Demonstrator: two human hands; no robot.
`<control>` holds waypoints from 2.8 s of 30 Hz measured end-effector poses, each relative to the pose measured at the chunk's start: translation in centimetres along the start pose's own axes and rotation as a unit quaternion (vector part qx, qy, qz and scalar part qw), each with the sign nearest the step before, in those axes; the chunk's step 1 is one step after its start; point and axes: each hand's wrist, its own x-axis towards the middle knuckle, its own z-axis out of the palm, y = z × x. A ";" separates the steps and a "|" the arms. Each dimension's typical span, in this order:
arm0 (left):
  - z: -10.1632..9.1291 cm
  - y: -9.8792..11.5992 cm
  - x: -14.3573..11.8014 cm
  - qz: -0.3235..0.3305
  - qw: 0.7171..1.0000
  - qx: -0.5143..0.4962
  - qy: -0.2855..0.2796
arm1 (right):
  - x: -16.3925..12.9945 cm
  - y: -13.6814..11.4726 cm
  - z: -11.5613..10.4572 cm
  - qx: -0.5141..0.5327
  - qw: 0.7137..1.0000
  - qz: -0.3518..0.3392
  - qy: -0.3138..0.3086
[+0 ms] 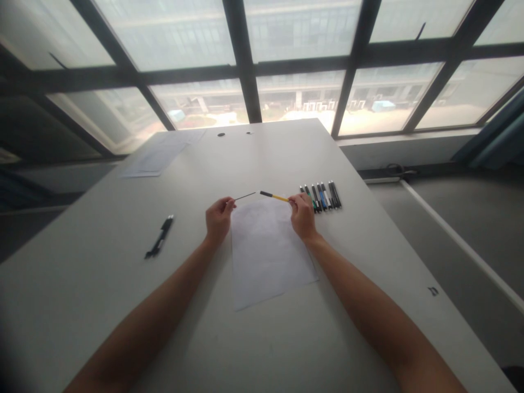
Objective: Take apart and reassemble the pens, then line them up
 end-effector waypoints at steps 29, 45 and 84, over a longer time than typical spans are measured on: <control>0.5 0.5 -0.9 0.031 0.999 -0.031 -0.014 | 0.1 1.4 0.4 0.087 0.994 0.054 -0.027; 0.2 0.6 -0.6 0.127 0.988 0.077 -0.046 | 0.4 0.1 -0.8 -0.056 0.996 -0.066 -0.034; 0.9 0.4 -1.3 0.001 0.981 -0.061 -0.182 | -0.5 -2.7 -0.7 -0.096 0.967 -0.162 -0.172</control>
